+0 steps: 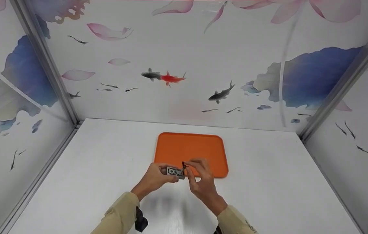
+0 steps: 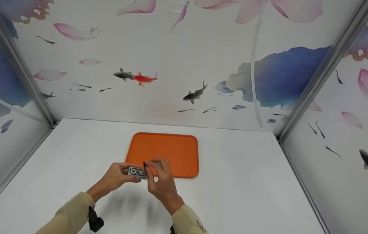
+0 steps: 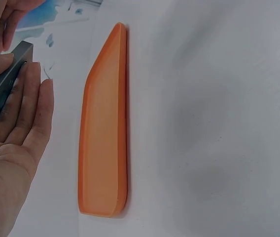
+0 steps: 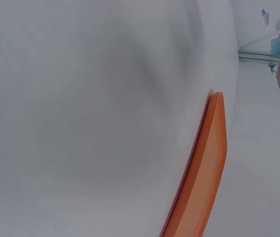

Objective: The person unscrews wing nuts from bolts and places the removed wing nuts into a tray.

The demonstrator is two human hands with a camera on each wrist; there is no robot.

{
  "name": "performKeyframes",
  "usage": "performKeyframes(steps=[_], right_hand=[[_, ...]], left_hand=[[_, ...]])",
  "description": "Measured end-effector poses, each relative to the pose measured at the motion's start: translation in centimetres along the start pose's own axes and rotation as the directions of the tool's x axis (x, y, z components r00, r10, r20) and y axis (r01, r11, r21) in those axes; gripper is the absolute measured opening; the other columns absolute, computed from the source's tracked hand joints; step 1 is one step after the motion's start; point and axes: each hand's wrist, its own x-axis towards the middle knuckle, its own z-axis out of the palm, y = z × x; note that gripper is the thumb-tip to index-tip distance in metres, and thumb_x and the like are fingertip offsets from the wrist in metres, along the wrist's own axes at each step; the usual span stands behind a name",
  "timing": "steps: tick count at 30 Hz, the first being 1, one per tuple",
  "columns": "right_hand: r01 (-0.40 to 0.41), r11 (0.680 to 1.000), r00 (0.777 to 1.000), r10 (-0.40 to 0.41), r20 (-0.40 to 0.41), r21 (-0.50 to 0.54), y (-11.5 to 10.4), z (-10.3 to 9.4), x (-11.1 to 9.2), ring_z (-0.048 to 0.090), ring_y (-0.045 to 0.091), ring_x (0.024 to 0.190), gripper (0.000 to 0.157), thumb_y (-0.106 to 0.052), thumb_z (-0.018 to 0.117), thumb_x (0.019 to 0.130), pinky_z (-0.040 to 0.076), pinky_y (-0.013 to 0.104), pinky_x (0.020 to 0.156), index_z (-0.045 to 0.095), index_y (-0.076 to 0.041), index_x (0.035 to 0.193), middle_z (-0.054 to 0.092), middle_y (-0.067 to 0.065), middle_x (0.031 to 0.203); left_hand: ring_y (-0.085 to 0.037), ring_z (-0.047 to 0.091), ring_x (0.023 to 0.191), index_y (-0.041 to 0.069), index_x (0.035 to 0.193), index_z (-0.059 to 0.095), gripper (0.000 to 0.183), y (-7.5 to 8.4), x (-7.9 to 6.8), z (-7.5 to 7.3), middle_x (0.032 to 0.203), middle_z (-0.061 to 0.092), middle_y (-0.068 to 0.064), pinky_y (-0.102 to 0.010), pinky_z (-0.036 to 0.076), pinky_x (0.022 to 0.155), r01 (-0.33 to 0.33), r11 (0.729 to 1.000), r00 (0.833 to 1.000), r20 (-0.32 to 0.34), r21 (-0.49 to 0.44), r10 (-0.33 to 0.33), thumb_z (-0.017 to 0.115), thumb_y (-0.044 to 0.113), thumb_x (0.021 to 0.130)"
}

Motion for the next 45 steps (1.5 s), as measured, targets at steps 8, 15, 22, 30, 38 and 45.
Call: performKeyframes(steps=[8,15,22,30,38,45], right_hand=[[0.038,0.999,0.999,-0.037,-0.012,0.005,0.20,-0.01,0.05,0.060,0.019,0.095,0.034,0.013,0.072,0.080,0.058,0.024,0.078,0.070,-0.005,0.109,0.063,0.008,0.103],[0.035,0.999,0.999,-0.036,-0.012,-0.033,0.56,-0.05,-0.11,0.060,0.018,0.095,0.029,0.011,0.074,0.079,0.056,0.021,0.083,0.069,-0.001,0.104,0.062,0.008,0.102],[0.014,0.997,0.999,-0.018,-0.047,-0.077,0.68,-0.03,-0.35,0.060,0.018,0.094,0.027,0.009,0.076,0.078,0.054,0.019,0.087,0.068,-0.001,0.101,0.063,0.008,0.100],[-0.034,0.992,0.997,0.026,-0.072,-0.121,0.68,0.12,-0.48,0.060,0.016,0.092,0.025,0.005,0.080,0.078,0.055,0.020,0.083,0.066,-0.004,0.097,0.062,0.006,0.096],[-0.011,0.993,0.998,0.003,-0.065,-0.115,0.37,0.14,-0.12,0.059,0.017,0.091,0.023,0.004,0.080,0.078,0.053,0.022,0.080,0.069,-0.006,0.096,0.062,0.005,0.095],[0.048,0.997,0.997,-0.051,-0.057,-0.058,0.39,0.11,0.01,0.059,0.019,0.093,0.026,0.008,0.076,0.079,0.053,0.022,0.082,0.071,-0.003,0.103,0.063,0.008,0.099]], left_hand=[[-0.015,0.073,0.088,0.000,0.115,0.071,0.037,0.01,0.03,0.12,0.105,0.076,-0.013,-0.029,0.062,0.081,-0.016,1.000,1.000,0.001,0.003,0.016,0.078,0.011,0.081],[-0.016,0.074,0.090,-0.001,0.115,0.071,0.037,0.02,-0.05,-0.02,0.106,0.076,-0.014,-0.030,0.062,0.081,-0.006,1.000,1.000,0.004,-0.004,0.006,0.079,0.011,0.082],[-0.016,0.074,0.090,0.000,0.115,0.071,0.036,0.19,-0.06,0.03,0.105,0.076,-0.013,-0.030,0.062,0.082,0.000,1.000,1.000,0.004,-0.003,0.000,0.079,0.012,0.082],[-0.016,0.073,0.090,0.000,0.115,0.071,0.035,0.13,-0.15,-0.12,0.106,0.076,-0.014,-0.032,0.062,0.083,-0.002,1.000,1.000,0.003,0.009,0.002,0.078,0.011,0.082],[-0.015,0.074,0.087,-0.001,0.114,0.071,0.036,0.14,-0.08,-0.11,0.103,0.077,-0.014,-0.028,0.062,0.081,-0.007,1.000,1.000,-0.001,0.007,0.007,0.078,0.010,0.081],[-0.016,0.074,0.087,-0.001,0.114,0.071,0.036,0.15,-0.10,-0.07,0.103,0.076,-0.014,-0.030,0.062,0.081,-0.003,1.000,1.000,-0.008,0.020,0.003,0.078,0.012,0.081]])
